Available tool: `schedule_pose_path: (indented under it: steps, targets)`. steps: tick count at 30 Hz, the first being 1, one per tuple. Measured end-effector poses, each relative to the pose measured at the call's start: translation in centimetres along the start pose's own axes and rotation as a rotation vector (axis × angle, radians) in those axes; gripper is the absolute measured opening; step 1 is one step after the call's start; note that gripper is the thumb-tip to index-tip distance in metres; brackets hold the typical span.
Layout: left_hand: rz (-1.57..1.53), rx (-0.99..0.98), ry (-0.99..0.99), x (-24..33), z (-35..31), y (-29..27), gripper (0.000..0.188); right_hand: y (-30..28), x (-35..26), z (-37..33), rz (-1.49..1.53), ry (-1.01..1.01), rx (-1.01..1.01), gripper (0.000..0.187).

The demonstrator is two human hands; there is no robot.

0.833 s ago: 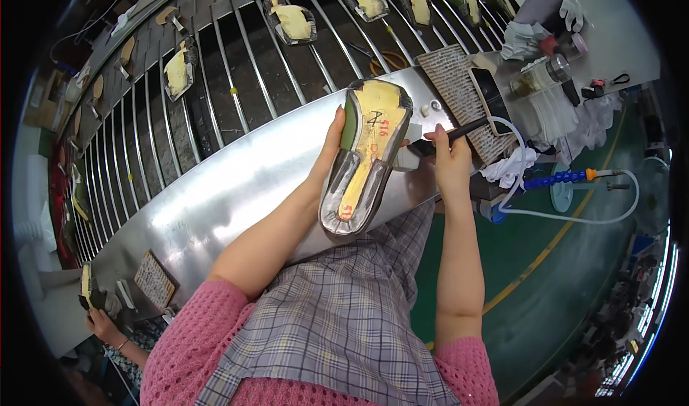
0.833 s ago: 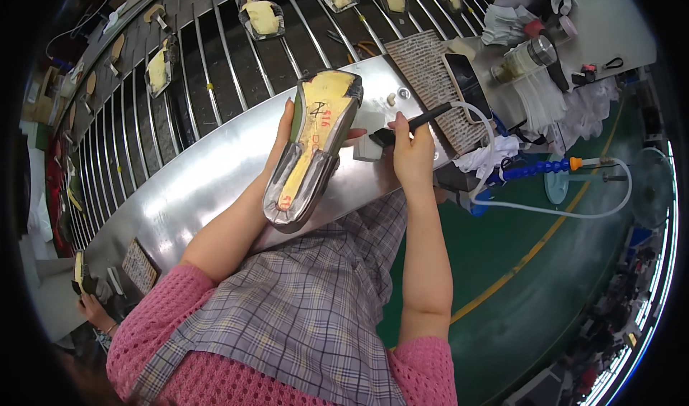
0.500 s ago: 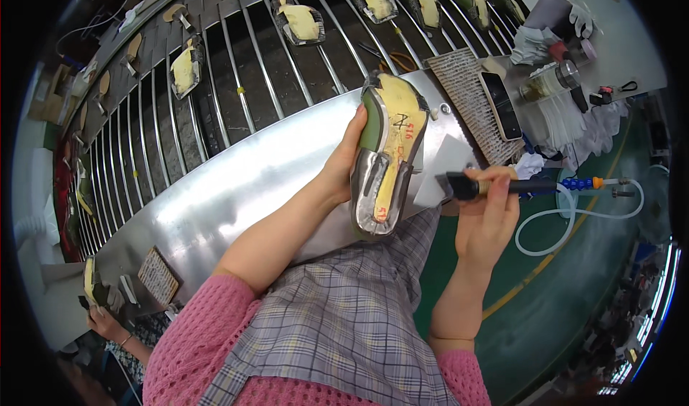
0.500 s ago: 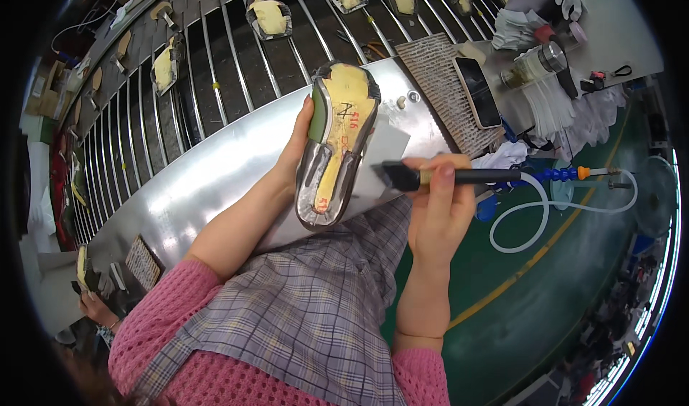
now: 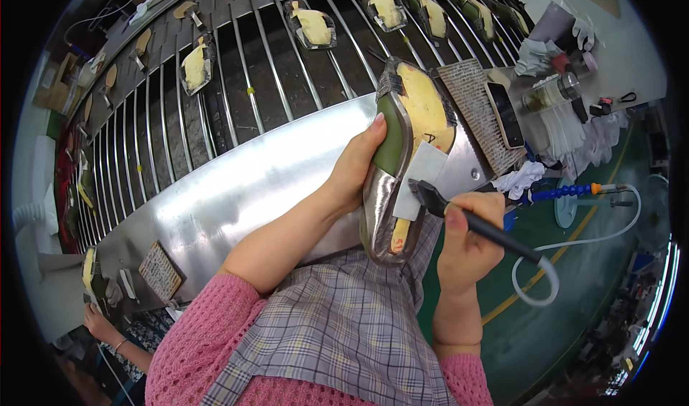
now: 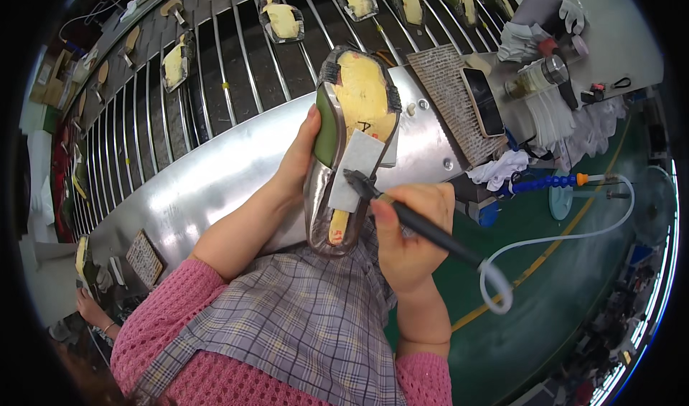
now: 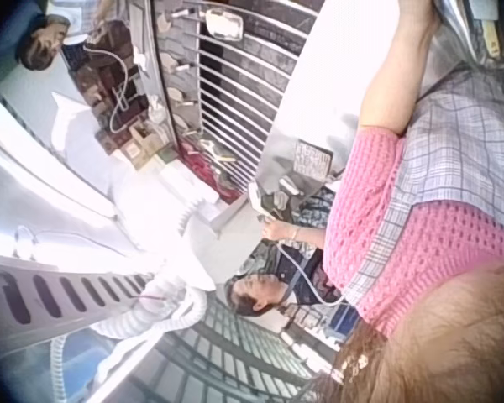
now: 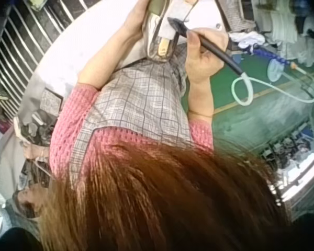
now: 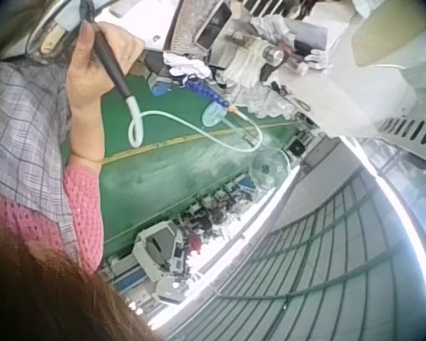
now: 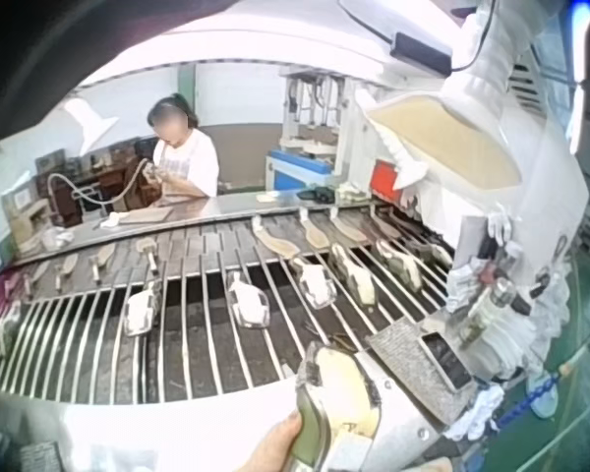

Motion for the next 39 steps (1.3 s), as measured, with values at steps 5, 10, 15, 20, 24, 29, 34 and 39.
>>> schedule_pose_path:
  steps: [5,10,15,20,24,29,34,39]
  targets:
    - [0.025,0.037,-0.032,0.6,-0.2,-0.6,0.056,-0.1,-1.9,1.5,-0.08,-0.099,-0.16,0.017]
    - [0.03,0.034,-0.045,1.5,-1.4,-2.0,0.057,1.1,-0.8,6.1,-0.037,-0.147,-0.047,0.015]
    - [0.053,0.402,0.382,9.4,-6.4,-7.7,0.048,2.0,0.3,6.1,0.049,-0.138,0.081,0.023]
    - [0.314,0.527,1.176,22.6,-17.0,-12.5,0.051,1.6,4.0,4.7,0.13,0.031,0.14,0.022]
    - [0.299,0.901,1.252,29.3,-22.7,-20.1,0.047,1.2,6.3,3.9,0.183,0.189,0.133,0.022]
    - [0.284,1.292,1.399,32.3,-26.7,-32.1,0.054,2.2,7.7,4.0,0.182,0.273,0.105,0.025]
    - [0.052,1.403,0.879,31.8,-23.8,-37.9,0.057,1.8,7.5,3.9,0.215,0.246,0.093,0.024]
    - [0.452,1.153,0.848,23.6,-13.4,-29.3,0.037,1.8,7.3,3.6,0.219,0.264,0.129,0.025]
Point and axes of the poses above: each hand's wrist, its own z-axis towards the middle knuckle, its own y-axis out of the palm, x = y × z, the point moved 5 cm from there along z, towards the middle knuckle, and after that the axes turned 4 degrees about -x, right-handed, at the moved point
